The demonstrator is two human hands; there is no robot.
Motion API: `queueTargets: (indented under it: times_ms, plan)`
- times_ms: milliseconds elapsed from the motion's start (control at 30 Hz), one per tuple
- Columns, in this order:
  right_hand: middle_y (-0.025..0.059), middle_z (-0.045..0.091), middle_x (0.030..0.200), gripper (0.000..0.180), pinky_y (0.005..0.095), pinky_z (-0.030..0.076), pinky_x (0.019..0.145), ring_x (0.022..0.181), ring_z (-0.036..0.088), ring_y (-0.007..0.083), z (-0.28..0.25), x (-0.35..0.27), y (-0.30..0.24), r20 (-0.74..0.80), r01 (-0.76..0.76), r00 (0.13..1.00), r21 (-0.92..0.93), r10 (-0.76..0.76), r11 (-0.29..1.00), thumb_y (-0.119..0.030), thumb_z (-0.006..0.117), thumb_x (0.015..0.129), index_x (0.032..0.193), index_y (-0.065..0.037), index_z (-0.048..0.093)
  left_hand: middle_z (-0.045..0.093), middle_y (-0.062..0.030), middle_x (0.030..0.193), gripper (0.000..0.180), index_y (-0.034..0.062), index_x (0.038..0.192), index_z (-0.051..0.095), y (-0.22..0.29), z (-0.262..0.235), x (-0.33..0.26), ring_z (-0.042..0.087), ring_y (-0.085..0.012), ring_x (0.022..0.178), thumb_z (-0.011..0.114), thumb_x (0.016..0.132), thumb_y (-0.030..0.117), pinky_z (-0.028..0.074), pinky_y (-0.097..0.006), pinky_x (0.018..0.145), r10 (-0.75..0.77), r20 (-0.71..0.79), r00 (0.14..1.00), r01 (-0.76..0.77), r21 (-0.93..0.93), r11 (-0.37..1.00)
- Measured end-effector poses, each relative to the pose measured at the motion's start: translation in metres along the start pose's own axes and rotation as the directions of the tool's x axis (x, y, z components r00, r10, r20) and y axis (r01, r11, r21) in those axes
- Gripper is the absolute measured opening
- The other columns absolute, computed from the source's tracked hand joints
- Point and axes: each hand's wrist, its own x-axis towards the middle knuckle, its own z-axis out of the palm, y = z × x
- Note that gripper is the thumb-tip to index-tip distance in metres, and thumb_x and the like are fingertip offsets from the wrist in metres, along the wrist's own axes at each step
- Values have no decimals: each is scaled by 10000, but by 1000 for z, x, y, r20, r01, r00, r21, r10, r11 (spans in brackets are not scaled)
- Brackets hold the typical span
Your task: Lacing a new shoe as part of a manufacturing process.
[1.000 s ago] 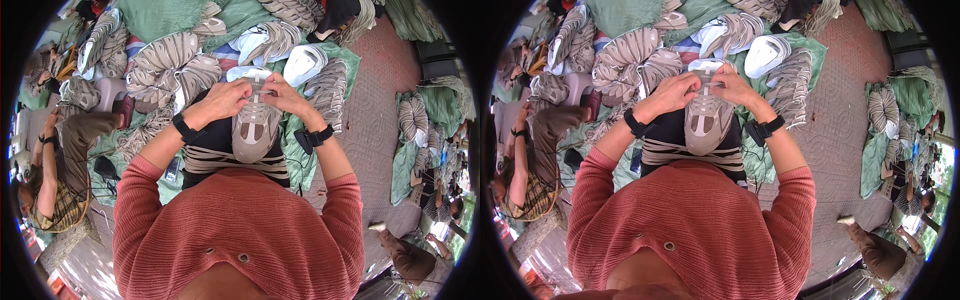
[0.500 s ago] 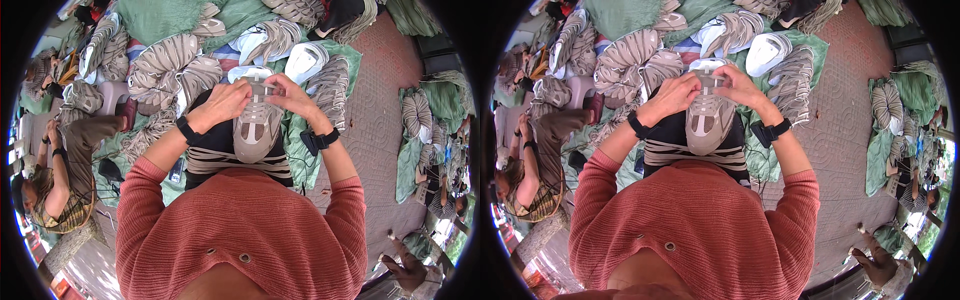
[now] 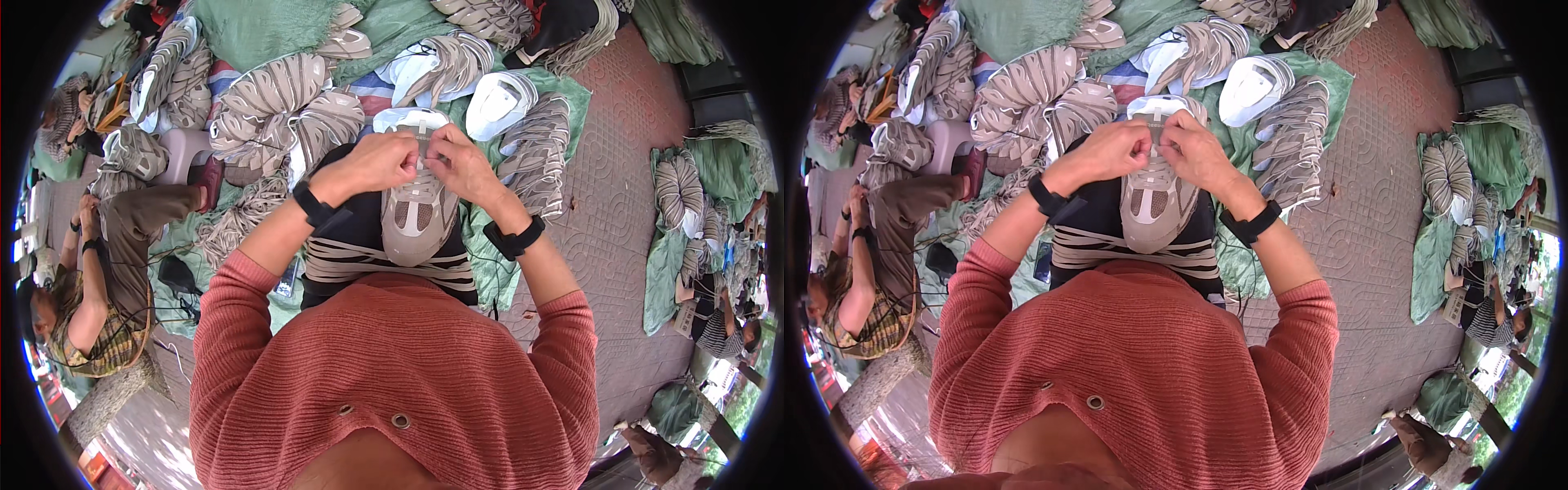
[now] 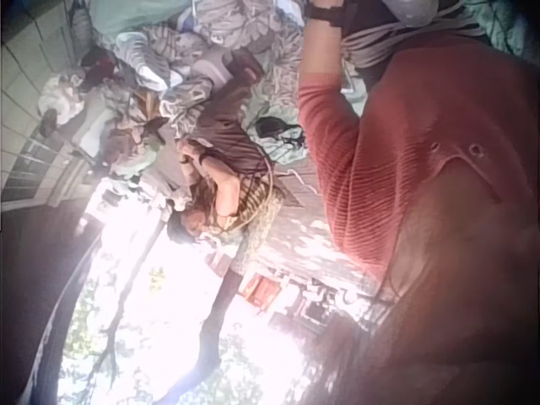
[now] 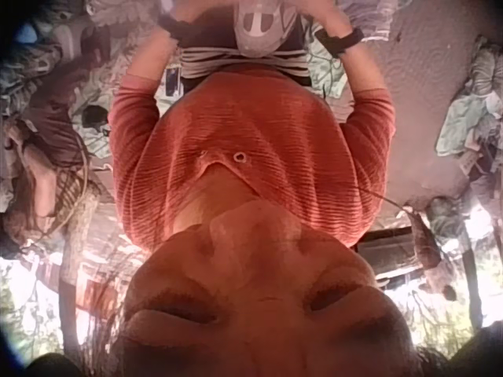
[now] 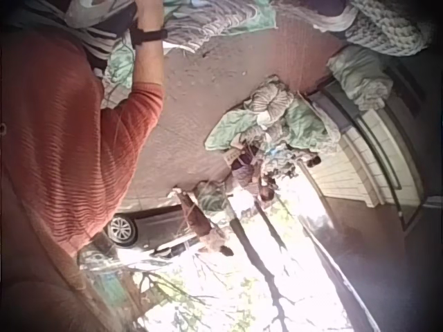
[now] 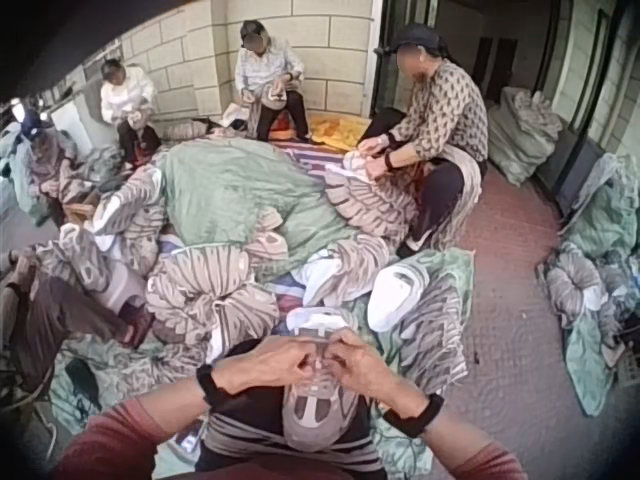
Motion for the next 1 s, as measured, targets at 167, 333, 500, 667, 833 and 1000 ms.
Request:
queueTargets:
  times_ms: [167,333,500,667,833,1000]
  plan:
    - [53,507,851,125,284,424,645,724,512,167,7,6,19,9,-94,995,316,96,944,-76,639,741,718,2,544,567,-106,801,104,43,817,519,-5,-7,-1,575,-317,737,563,731,82,452,-399,605,35,-50,998,-36,-22,999]
    - [25,490,918,134,231,379,647,750,456,105,10,9,25,84,-266,963,460,256,847,-59,605,760,683,-2,511,547,-114,860,163,54,924,506,-5,2,-12,564,-324,777,582,785,95,448,-387,651,-50,-183,982,28,-119,992]
    - [17,494,921,136,224,370,650,742,449,98,15,12,31,122,-355,932,500,342,790,-45,581,756,651,2,509,530,-99,850,140,60,901,513,3,10,-11,590,-297,720,585,785,91,478,-392,600,-61,-170,984,66,24,998]
    - [11,485,951,147,209,356,691,795,448,88,18,17,32,172,-429,894,588,413,685,-105,604,777,675,-17,547,517,-98,820,93,54,827,512,3,29,-2,585,-307,621,577,761,65,467,-406,519,34,-310,950,32,205,978]
    - [1,462,1020,150,212,354,709,827,436,78,1,10,27,295,-461,887,612,356,643,-151,621,797,718,-36,564,509,-106,790,80,43,774,513,3,25,1,575,-321,631,576,727,58,462,-413,535,8,-306,952,62,218,974]
    - [-8,461,1050,133,213,353,713,809,429,70,-2,5,20,286,-375,926,630,245,680,-127,614,794,708,-42,558,531,-127,789,88,17,727,518,-10,-8,6,569,-313,718,569,719,88,437,-397,630,-36,98,995,49,-130,990]
